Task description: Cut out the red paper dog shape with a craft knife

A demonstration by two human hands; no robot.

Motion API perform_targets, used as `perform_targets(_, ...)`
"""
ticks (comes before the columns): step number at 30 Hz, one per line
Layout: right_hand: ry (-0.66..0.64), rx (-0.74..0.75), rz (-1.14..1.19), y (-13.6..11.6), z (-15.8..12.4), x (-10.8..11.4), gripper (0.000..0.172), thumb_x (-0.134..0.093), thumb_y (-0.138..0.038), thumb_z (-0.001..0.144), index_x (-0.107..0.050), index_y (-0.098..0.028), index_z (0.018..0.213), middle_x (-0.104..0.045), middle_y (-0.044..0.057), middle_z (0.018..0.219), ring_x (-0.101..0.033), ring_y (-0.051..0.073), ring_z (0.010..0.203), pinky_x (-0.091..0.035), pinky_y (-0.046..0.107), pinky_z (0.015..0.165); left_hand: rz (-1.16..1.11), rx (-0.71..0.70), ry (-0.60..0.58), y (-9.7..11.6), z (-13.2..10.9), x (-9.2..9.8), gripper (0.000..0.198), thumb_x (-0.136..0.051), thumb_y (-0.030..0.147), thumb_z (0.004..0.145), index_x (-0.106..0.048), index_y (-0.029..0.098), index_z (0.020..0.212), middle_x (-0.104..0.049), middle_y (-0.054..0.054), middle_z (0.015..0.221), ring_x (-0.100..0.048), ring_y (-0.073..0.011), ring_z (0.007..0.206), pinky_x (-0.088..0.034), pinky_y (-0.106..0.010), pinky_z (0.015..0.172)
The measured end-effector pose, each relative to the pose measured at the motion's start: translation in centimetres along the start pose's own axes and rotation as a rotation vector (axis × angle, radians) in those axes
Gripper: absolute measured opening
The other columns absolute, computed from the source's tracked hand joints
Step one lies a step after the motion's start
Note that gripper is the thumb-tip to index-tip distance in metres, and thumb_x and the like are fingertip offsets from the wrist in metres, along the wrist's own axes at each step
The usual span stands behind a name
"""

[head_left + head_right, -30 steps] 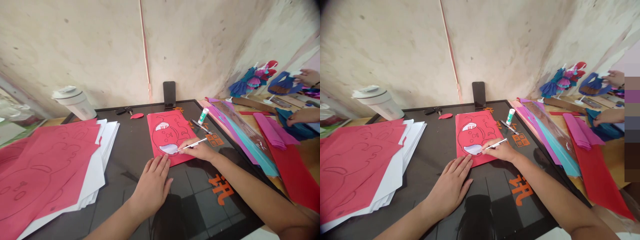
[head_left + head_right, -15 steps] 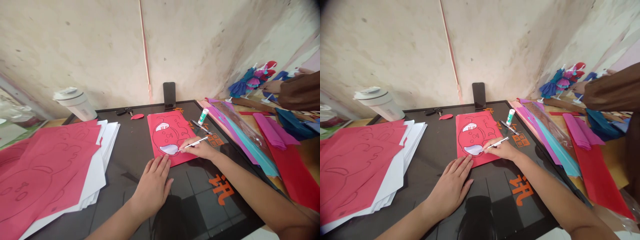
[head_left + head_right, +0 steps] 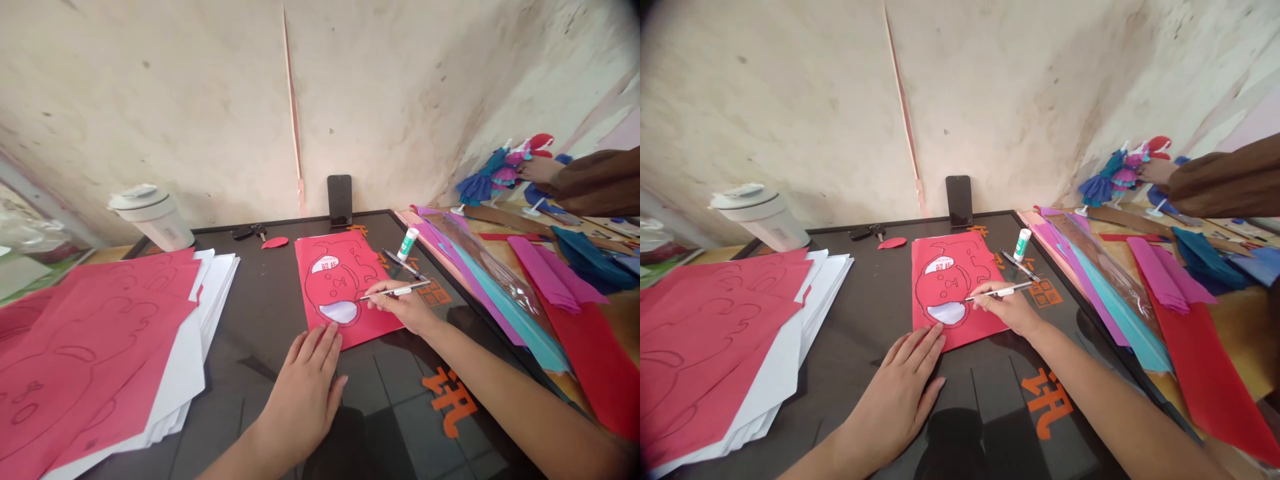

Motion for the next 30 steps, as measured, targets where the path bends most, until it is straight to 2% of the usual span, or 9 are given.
perform_targets(3, -0.037, 0.044, -0.094, -0.6, -0.1, -0.3, 0.022, -0.071, -0.041, 0.083, -0.074, -0.019, 0.089, -0.075, 0.005, 0.083, -0.069, 0.018, 0.077, -0.054, 0.030, 0.073, 0.024, -0.008, 0.006, 0.1, 0.0, -0.1, 0.046, -0.043, 0.035, 0.098, -0.054, 0.014, 0.138, -0.051, -0.010, 0.147, -0.051, -0.0300, 0.128, -0.043, -0.045, 0.104)
perform_targets(8, -0.182, 0.082, -0.248, -1.8, -0.7, -2.4, 0.021, -0.067, -0.038, 0.088, -0.075, -0.019, 0.087, -0.076, 0.005, 0.083, -0.069, 0.019, 0.078, -0.054, 0.030, 0.075, 0.002, -0.004, 0.006, 0.1, 0.0, 0.0, 0.046, -0.043, 0.034, 0.098, -0.053, 0.014, 0.138, -0.051, -0.011, 0.147, -0.051, -0.0308, 0.128, -0.042, -0.046, 0.104)
perform_targets(16, -0.182, 0.015, -0.239, -1.2, -0.6, -2.4, 0.027, -0.068, -0.045, 0.086, -0.075, -0.019, 0.089, -0.076, 0.006, 0.089, -0.069, 0.019, 0.082, -0.054, 0.031, 0.079, -0.030, 0.007, -0.016, 0.0, 0.1, 0.1, 0.045, -0.044, 0.033, 0.098, -0.053, 0.012, 0.137, -0.050, -0.012, 0.147, -0.051, -0.0318, 0.128, -0.041, -0.047, 0.105)
perform_targets(25, -0.217, 0.016, -0.282, -1.2, -0.5, -2.6, 0.024, -0.069, -0.042, 0.085, -0.076, -0.019, 0.087, -0.075, 0.006, 0.086, -0.069, 0.019, 0.080, -0.054, 0.032, 0.079, -0.020, 0.005, -0.030, 0.1, 0.1, 0.1, 0.047, -0.044, 0.033, 0.098, -0.052, 0.010, 0.139, -0.048, -0.013, 0.149, -0.051, -0.0332, 0.128, -0.042, -0.050, 0.104)
perform_targets(30, -0.228, 0.005, -0.251, -1.3, -0.3, -2.2, 0.020, -0.069, -0.038, 0.085, -0.076, -0.019, 0.087, -0.076, 0.006, 0.087, -0.069, 0.019, 0.081, -0.054, 0.032, 0.081, -0.056, 0.014, -0.031, -0.1, 0.1, 0.1, 0.047, -0.041, 0.034, 0.099, -0.051, 0.012, 0.140, -0.046, -0.013, 0.150, -0.048, -0.0323, 0.131, -0.040, -0.049, 0.106)
Point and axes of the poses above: each hand's wrist, its own z-axis towards the middle knuckle, its own x-axis out of the back of the hand, y = z × x, the point moved 9 cm from there along z, towards the middle knuckle
